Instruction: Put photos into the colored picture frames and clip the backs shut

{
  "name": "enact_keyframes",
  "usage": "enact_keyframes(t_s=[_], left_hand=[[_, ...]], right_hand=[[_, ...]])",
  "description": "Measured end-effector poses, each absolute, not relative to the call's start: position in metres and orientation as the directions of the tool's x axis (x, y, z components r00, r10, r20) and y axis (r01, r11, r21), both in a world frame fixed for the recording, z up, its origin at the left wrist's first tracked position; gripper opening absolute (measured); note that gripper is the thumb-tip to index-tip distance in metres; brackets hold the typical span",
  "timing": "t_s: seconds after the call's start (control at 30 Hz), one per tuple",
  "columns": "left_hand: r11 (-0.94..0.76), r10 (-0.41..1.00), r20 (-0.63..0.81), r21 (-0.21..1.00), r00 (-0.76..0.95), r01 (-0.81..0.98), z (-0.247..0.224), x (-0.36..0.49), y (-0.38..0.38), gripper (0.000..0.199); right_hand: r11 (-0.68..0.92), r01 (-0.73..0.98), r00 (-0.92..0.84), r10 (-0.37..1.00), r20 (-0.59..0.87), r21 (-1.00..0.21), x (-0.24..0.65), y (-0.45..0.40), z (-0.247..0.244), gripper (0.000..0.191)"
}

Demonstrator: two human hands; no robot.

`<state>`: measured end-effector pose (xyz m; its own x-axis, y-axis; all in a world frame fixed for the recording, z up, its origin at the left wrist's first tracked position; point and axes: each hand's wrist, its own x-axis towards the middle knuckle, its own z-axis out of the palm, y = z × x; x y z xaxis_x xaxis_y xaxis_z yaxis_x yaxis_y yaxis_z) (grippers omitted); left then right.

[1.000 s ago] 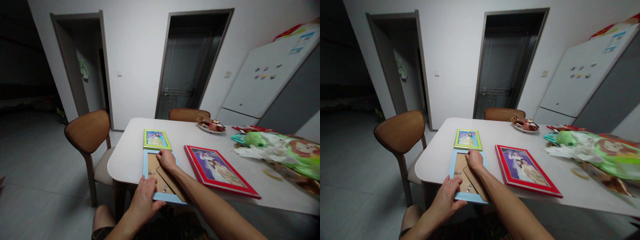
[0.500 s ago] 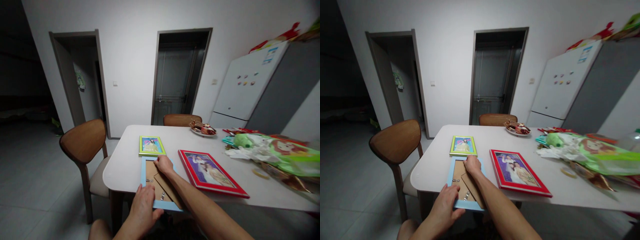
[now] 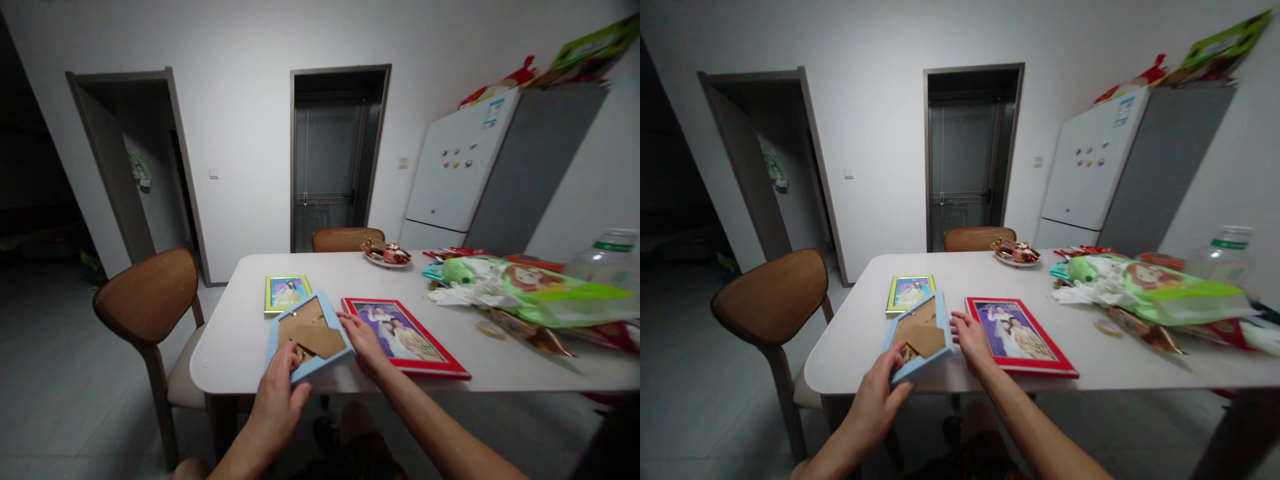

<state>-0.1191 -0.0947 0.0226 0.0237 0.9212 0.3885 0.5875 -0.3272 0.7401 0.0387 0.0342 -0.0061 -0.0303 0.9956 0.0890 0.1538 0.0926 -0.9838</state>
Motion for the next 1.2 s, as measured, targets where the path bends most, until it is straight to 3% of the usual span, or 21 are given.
enact_keyframes(t_s=[0.07, 0.13, 0.27, 0.37, 0.47, 0.57, 0.63, 0.77, 1.0, 1.1, 1.2], left_hand=[[-0.351, 0.908, 0.412, 0.848, -0.077, 0.396, 0.033, -0.106, -0.092, 0.021], [-0.384, 0.902, 0.411, 0.903, -0.132, 0.192, 0.04, -0.09, -0.088, 0.012], [-0.443, 0.885, 0.433, 0.896, -0.173, -0.022, 0.051, -0.068, -0.075, 0.024], [-0.465, 0.878, 0.448, 0.882, -0.169, -0.077, 0.056, -0.061, -0.058, 0.036], [-0.327, 0.941, 0.328, 0.945, -0.086, 0.027, 0.048, -0.051, -0.037, 0.036], [-0.198, 0.978, 0.205, 0.97, -0.041, 0.138, 0.027, -0.03, -0.02, 0.03], [-0.141, 0.989, 0.148, 0.971, -0.023, 0.191, 0.012, -0.015, -0.012, 0.024], [-0.078, 0.996, 0.084, 0.948, -0.005, 0.308, -0.006, 0.001, -0.003, 0.023], [-0.09, 0.996, 0.081, 0.9, 0.039, 0.426, -0.016, -0.019, -0.006, 0.042], [-0.076, 0.997, 0.083, 0.879, 0.006, 0.471, -0.021, -0.039, -0.006, 0.046], [-0.057, 0.993, 0.101, 0.853, -0.056, 0.519, -0.023, -0.066, -0.002, 0.041]], right_hand=[[-0.117, -0.097, -0.244, 0.966, -0.091, -0.988, 0.028, 0.01, -0.011, 0.037], [-0.257, -0.24, -0.393, 0.908, -0.148, -0.936, 0.015, -0.009, -0.014, 0.038], [-0.082, -0.439, -0.168, 0.986, -0.008, -0.895, 0.019, -0.014, -0.005, 0.038], [0.053, -0.259, 0.029, 0.998, 0.047, -0.965, 0.062, 0.011, 0.012, 0.041], [0.06, 0.122, 0.16, 0.984, 0.079, -0.991, 0.121, 0.043, 0.026, 0.045], [-0.003, 0.574, 0.193, 0.972, 0.131, -0.819, 0.169, 0.074, 0.032, 0.046], [-0.038, 0.68, 0.202, 0.97, 0.137, -0.732, 0.19, 0.09, 0.031, 0.043], [-0.08, 0.803, 0.208, 0.966, 0.152, -0.59, 0.207, 0.108, 0.02, 0.039], [-0.068, 0.917, 0.157, 0.967, 0.2, -0.392, 0.192, 0.108, 0.017, 0.04], [0.083, 0.939, 0.023, 0.953, 0.302, -0.333, 0.15, 0.098, 0.021, 0.043], [0.345, 0.897, -0.246, 0.909, 0.336, -0.277, 0.083, 0.088, 0.015, 0.04]])
